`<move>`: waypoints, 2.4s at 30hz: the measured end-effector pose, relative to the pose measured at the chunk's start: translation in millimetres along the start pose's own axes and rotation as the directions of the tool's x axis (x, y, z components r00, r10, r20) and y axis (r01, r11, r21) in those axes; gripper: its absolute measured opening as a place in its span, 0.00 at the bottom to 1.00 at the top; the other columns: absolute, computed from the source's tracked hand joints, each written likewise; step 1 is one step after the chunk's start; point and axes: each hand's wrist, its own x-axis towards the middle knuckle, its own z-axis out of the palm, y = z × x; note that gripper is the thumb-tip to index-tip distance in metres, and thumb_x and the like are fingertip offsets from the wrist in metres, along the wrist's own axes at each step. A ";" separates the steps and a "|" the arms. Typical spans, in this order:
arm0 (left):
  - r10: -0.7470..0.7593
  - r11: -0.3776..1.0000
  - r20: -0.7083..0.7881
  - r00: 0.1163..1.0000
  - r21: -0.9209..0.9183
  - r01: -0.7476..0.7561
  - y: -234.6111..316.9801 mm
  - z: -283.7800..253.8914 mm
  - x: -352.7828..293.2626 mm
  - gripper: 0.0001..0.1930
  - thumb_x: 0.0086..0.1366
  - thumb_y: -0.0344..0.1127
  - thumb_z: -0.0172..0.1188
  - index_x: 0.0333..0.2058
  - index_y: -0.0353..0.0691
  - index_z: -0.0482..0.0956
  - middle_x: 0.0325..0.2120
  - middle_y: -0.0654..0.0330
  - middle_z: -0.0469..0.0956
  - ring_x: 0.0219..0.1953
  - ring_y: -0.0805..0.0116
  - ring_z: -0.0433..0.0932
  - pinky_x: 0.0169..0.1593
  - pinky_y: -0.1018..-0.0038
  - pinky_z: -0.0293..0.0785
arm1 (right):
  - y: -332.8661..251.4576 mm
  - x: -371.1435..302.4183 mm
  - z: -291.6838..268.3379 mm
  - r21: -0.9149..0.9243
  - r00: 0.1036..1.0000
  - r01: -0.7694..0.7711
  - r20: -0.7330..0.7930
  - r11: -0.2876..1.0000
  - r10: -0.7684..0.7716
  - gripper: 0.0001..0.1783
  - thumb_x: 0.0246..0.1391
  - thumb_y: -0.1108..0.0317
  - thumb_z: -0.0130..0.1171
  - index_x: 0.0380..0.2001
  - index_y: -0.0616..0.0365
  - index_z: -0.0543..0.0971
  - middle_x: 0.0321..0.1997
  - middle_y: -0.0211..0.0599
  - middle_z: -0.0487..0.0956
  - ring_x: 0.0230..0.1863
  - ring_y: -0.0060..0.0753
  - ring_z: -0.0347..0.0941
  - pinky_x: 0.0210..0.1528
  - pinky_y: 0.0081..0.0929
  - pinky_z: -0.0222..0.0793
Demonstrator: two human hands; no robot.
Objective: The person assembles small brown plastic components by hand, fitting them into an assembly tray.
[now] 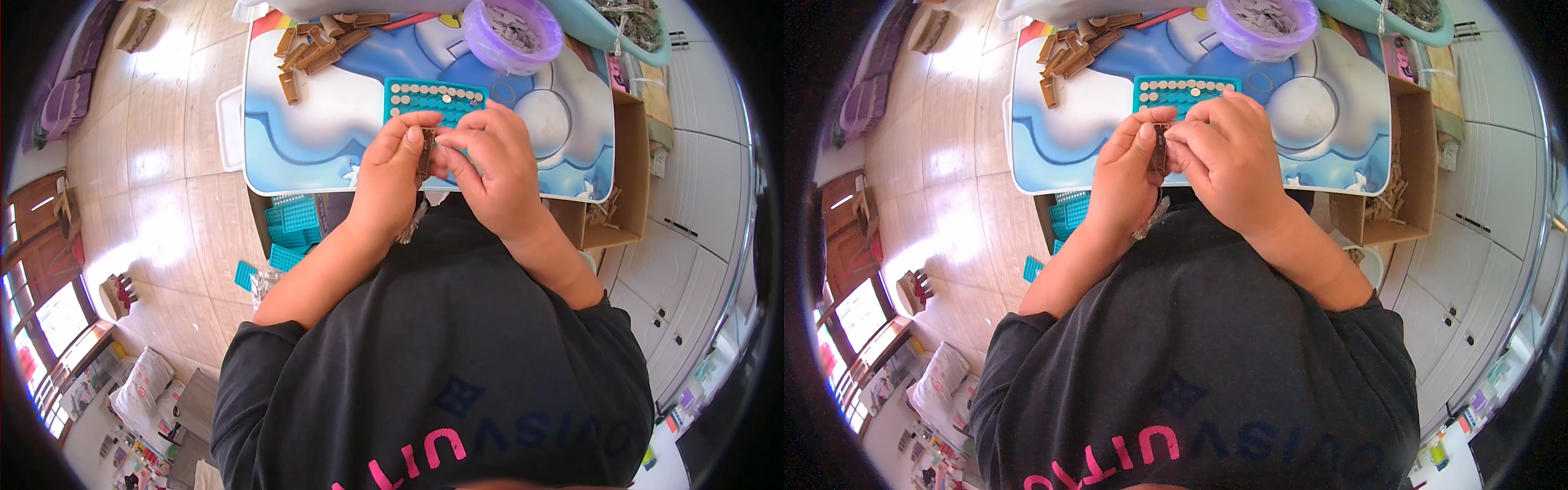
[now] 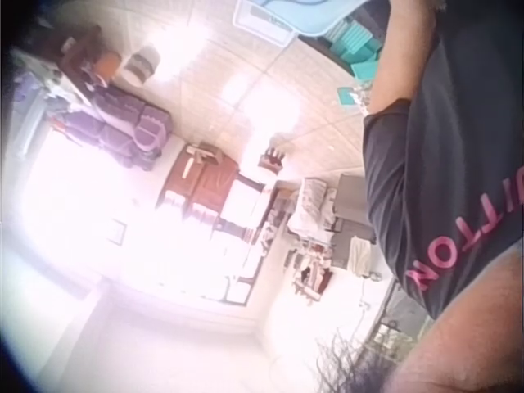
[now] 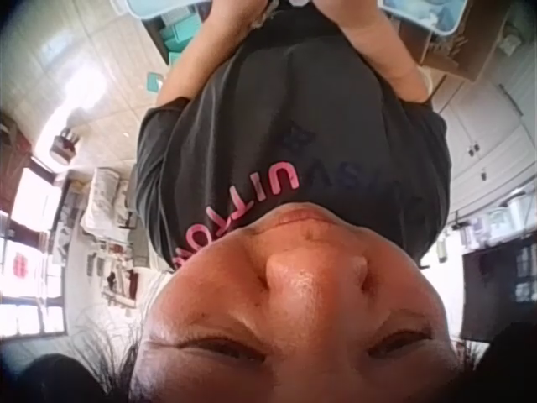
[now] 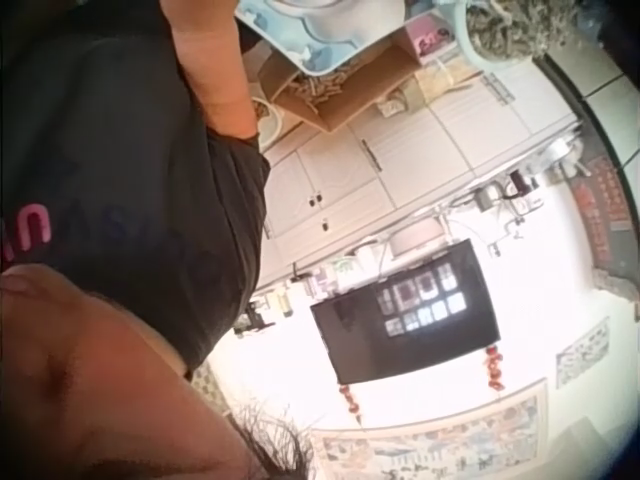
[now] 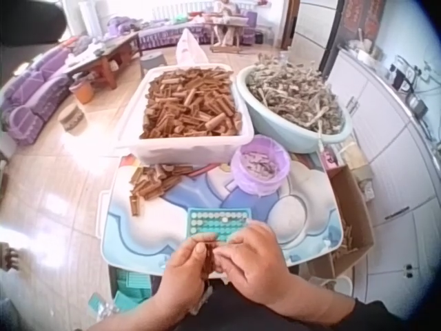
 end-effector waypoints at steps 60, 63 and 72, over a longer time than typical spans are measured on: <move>-0.224 0.963 -0.129 0.966 -0.179 0.199 13.1 -19.6 -11.2 0.16 0.66 0.35 0.50 0.50 0.34 0.69 0.42 0.55 0.75 0.39 0.73 0.75 0.44 0.77 0.74 | 37.7 -6.1 17.1 0.072 0.980 -0.192 -0.034 0.979 0.195 0.07 0.37 0.72 0.65 0.23 0.57 0.77 0.25 0.34 0.72 0.27 0.37 0.70 0.28 0.31 0.65; -0.212 0.950 -0.121 0.970 -0.256 0.176 10.0 -21.7 -10.0 0.14 0.65 0.33 0.51 0.47 0.32 0.69 0.39 0.54 0.76 0.38 0.69 0.76 0.45 0.74 0.75 | 11.8 3.5 19.8 0.156 0.998 -0.069 0.010 0.985 0.068 0.08 0.36 0.73 0.66 0.23 0.56 0.76 0.25 0.34 0.72 0.28 0.37 0.69 0.28 0.31 0.64; -0.135 0.964 -0.108 0.985 -0.245 0.105 10.6 -29.3 -10.4 0.13 0.66 0.33 0.49 0.47 0.34 0.70 0.37 0.59 0.75 0.39 0.72 0.76 0.46 0.76 0.74 | 2.3 9.5 36.0 0.148 0.994 0.010 0.103 0.989 -0.025 0.07 0.37 0.72 0.65 0.23 0.57 0.77 0.25 0.32 0.73 0.27 0.37 0.68 0.28 0.31 0.63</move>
